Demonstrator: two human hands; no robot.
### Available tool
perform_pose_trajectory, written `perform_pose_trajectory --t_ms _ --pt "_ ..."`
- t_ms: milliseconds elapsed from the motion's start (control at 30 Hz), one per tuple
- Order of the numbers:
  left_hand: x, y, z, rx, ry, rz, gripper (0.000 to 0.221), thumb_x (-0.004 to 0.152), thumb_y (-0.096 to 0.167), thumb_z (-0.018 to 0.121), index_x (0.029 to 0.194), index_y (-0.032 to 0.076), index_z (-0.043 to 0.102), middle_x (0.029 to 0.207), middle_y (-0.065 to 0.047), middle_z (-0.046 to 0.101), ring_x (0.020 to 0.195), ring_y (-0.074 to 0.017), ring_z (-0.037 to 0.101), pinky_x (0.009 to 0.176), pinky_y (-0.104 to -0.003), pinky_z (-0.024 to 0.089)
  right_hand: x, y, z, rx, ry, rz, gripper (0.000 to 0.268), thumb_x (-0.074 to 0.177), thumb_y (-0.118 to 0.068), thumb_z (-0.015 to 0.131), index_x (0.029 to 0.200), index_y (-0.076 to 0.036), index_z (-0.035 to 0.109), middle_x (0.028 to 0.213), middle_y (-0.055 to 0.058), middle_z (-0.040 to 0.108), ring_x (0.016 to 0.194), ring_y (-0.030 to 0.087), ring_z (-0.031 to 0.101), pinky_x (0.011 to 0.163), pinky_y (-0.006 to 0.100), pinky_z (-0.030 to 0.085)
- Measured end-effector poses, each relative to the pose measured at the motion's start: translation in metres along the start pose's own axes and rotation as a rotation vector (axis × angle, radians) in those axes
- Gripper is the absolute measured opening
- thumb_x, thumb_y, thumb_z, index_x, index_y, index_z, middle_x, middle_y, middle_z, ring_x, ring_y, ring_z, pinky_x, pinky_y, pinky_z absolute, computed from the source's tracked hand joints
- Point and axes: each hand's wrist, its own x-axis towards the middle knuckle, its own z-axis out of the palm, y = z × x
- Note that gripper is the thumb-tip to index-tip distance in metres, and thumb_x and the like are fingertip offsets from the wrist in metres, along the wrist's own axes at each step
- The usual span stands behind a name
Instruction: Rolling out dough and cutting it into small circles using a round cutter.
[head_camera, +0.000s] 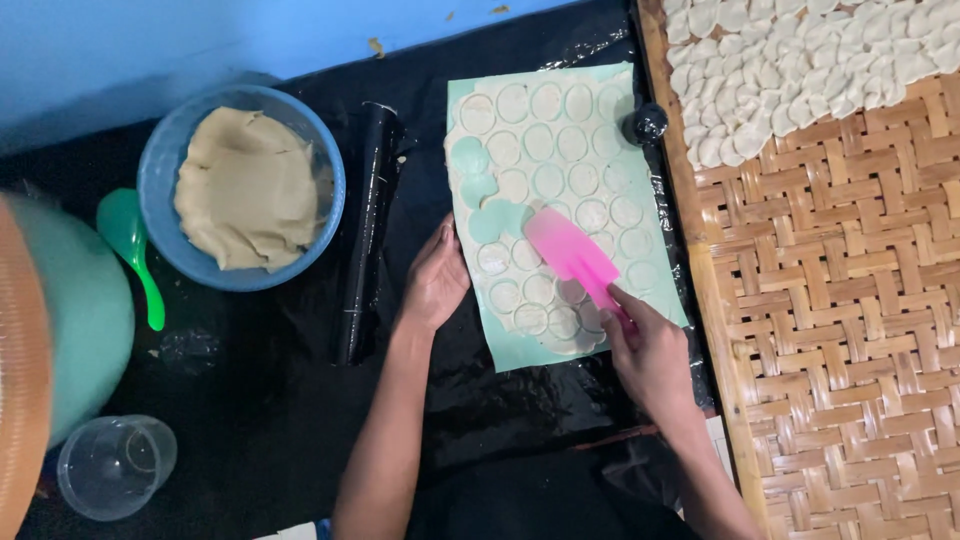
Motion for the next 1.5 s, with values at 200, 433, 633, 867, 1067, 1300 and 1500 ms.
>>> perform_pose_trajectory --t_ms 200,433,633,867,1067,1300,1500 --pt "-0.001 0.001 0.001 0.035 0.014 -0.021 0.061 0.112 0.03 0.044 0.164 0.002 0.026 0.162 -0.009 0.043 0.151 -0.0223 0.04 0.126 -0.04 0.031 -0.002 -0.011 -0.009 -0.086 -0.036 0.018 0.034 0.093 -0.021 0.073 0.124 -0.007 0.073 0.081 0.018 0.071 0.057 0.025 0.067 0.057 0.038 0.054" --pt "-0.002 -0.002 -0.005 0.012 0.018 -0.011 0.061 0.112 0.026 0.045 0.165 0.002 0.025 0.162 -0.012 0.042 0.151 -0.0236 0.04 0.126 -0.041 0.031 -0.008 -0.017 -0.008 -0.147 -0.079 -0.034 0.033 0.092 -0.022 0.073 0.123 -0.009 0.074 0.082 0.016 0.072 0.063 0.028 0.07 0.058 0.04 0.054" --pt "-0.002 -0.001 -0.003 0.031 0.026 -0.017 0.061 0.111 0.022 0.043 0.165 0.002 0.022 0.163 -0.013 0.041 0.151 -0.0236 0.039 0.126 -0.041 0.031 -0.006 -0.026 -0.008 -0.152 -0.075 -0.021 0.032 0.093 -0.021 0.073 0.123 -0.01 0.075 0.081 0.016 0.071 0.063 0.03 0.069 0.059 0.041 0.054" --pt "-0.002 -0.003 -0.007 0.018 0.009 -0.019 0.061 0.111 0.02 0.044 0.165 0.001 0.022 0.163 -0.012 0.04 0.151 -0.0232 0.039 0.126 -0.041 0.03 -0.001 -0.016 -0.003 -0.085 -0.091 -0.06 0.032 0.092 -0.019 0.071 0.122 -0.008 0.074 0.082 0.015 0.07 0.06 0.029 0.068 0.058 0.041 0.053" --pt "-0.003 -0.003 -0.005 0.029 0.007 -0.018 0.062 0.11 0.02 0.044 0.165 0.002 0.021 0.164 -0.011 0.039 0.152 -0.0225 0.038 0.126 -0.041 0.03 0.0 -0.009 0.005 -0.082 -0.098 -0.098 0.031 0.092 -0.017 0.072 0.121 -0.005 0.074 0.08 0.015 0.07 0.06 0.027 0.067 0.058 0.038 0.052" --pt "-0.003 0.0 0.0 0.003 0.008 -0.002 0.059 0.111 0.02 0.044 0.164 0.0 0.025 0.163 -0.012 0.041 0.151 -0.0222 0.04 0.126 -0.039 0.03 0.0 0.015 0.009 0.13 -0.217 0.055 0.036 0.091 -0.021 0.075 0.123 -0.004 0.074 0.089 0.014 0.079 0.069 0.011 0.067 0.065 0.029 0.055" --pt "-0.003 -0.005 -0.008 -0.017 0.037 -0.002 0.056 0.111 0.019 0.043 0.163 0.002 0.028 0.161 -0.01 0.044 0.149 -0.0209 0.041 0.126 -0.039 0.031 -0.003 0.02 0.005 0.395 -0.355 0.251 0.039 0.093 -0.019 0.073 0.127 -0.001 0.071 0.085 0.005 0.077 0.076 0.006 0.066 0.069 0.023 0.054"
